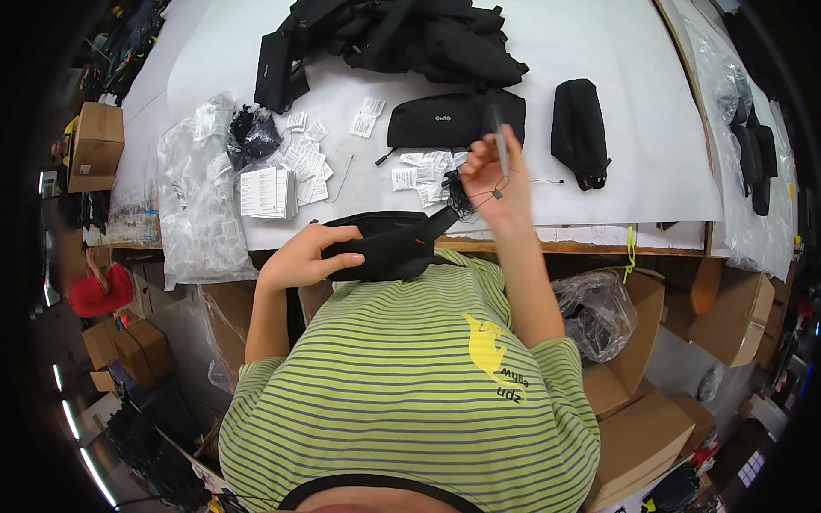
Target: Assembling small black fabric pouches by inserting a card and silica gel packet into each one.
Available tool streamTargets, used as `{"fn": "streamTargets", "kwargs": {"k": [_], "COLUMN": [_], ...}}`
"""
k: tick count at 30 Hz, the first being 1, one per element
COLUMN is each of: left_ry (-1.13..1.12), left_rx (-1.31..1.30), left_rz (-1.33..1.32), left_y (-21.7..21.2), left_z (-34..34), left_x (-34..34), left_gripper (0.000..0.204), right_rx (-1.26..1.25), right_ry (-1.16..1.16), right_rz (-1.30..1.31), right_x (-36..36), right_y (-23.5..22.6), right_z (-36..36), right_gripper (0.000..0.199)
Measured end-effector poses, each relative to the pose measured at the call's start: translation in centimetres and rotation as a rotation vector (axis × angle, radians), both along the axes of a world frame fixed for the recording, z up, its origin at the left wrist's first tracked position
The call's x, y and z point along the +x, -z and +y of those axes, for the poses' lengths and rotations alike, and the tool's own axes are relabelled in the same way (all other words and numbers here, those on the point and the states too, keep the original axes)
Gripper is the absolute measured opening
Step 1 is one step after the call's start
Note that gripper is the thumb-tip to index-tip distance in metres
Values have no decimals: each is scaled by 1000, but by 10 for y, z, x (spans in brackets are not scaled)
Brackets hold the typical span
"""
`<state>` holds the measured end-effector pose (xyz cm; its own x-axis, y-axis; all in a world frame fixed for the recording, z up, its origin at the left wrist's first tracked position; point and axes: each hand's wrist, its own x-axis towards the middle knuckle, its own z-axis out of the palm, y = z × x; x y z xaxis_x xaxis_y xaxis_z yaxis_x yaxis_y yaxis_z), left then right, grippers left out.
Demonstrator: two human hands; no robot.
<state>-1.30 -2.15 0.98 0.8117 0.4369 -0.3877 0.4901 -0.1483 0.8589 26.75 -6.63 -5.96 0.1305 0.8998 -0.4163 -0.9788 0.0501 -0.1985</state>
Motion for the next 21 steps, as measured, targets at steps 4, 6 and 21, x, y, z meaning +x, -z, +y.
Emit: {"fn": "streamTargets", "kwargs": {"k": [4,6,21], "left_ry": [60,70,-100], "left_rx": [56,75,297], "left_rz": [-13,-36,-187], "left_y": [-5,-6,8], "left_z": [1,0,-5], "left_x": [4,3,13], "left_gripper": [24,24,19], "right_rx": [93,113,130], "right_ry": [-92,-40,-528], "right_rz": [79,-27,-1810], "right_x": [-22,-26,-41], "right_y": [8,5,-57], "right_z": [20,24,7], "right_gripper": [30,32,32]}}
